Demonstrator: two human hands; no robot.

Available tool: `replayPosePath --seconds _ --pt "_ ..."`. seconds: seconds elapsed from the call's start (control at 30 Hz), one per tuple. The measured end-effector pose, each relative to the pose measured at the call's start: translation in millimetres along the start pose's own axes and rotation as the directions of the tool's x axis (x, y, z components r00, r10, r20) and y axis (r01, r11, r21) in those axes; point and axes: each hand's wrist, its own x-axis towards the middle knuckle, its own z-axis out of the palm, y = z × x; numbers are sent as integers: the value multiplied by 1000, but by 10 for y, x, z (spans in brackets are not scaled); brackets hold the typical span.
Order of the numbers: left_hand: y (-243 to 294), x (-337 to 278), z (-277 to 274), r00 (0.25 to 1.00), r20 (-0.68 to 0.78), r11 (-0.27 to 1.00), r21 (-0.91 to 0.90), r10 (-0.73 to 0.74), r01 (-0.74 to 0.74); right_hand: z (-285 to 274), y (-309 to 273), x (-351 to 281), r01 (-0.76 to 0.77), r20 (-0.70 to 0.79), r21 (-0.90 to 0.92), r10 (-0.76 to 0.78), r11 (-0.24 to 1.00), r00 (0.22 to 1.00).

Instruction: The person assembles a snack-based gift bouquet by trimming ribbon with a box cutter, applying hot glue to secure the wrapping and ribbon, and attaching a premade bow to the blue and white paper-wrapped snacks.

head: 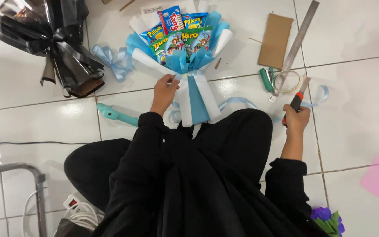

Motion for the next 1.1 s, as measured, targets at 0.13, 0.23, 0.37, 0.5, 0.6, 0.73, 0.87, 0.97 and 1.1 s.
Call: replayPosePath --seconds 0.13,0.23,0.37,0.5,0.6,0.73,0.87,0.97,1.1 --pt "-49 -22 -73 1000 -8 1000 -5 1 -1 -156 -367 -374 41 34 127 -46 991 998" --pt "-50 -57 -94 999 1 999 4 39 -39 -123 -800 -747 84 195 247 -134 965 971" --pt "-61 -73 -109 998 15 998 -26 58 -58 96 -1250 -1113 123 342 414 -279 902 897" --pt "55 -262 -162 995 85 997 -66 51 -45 420 -1427 -1271 -76 584 485 -259 871 769" --pt "-10 -211 -146 996 86 991 -133 -2 13 817 -1322 -1239 -276 715 550 -274 788 643" --pt "-166 -152 -191 998 62 996 -87 -26 31 966 -1279 -1453 -359 787 539 -304 762 538" --pt "-157 -197 -319 999 36 999 -37 -35 37 937 -1235 -1513 -334 774 520 -268 786 573" --pt "-223 -137 -411 997 69 999 -17 -30 32 952 -1208 -1492 -344 754 531 -246 774 609" --pt "-190 -115 -493 989 149 1000 14 -11 9 988 -1178 -1511 -349 753 523 -230 778 616"
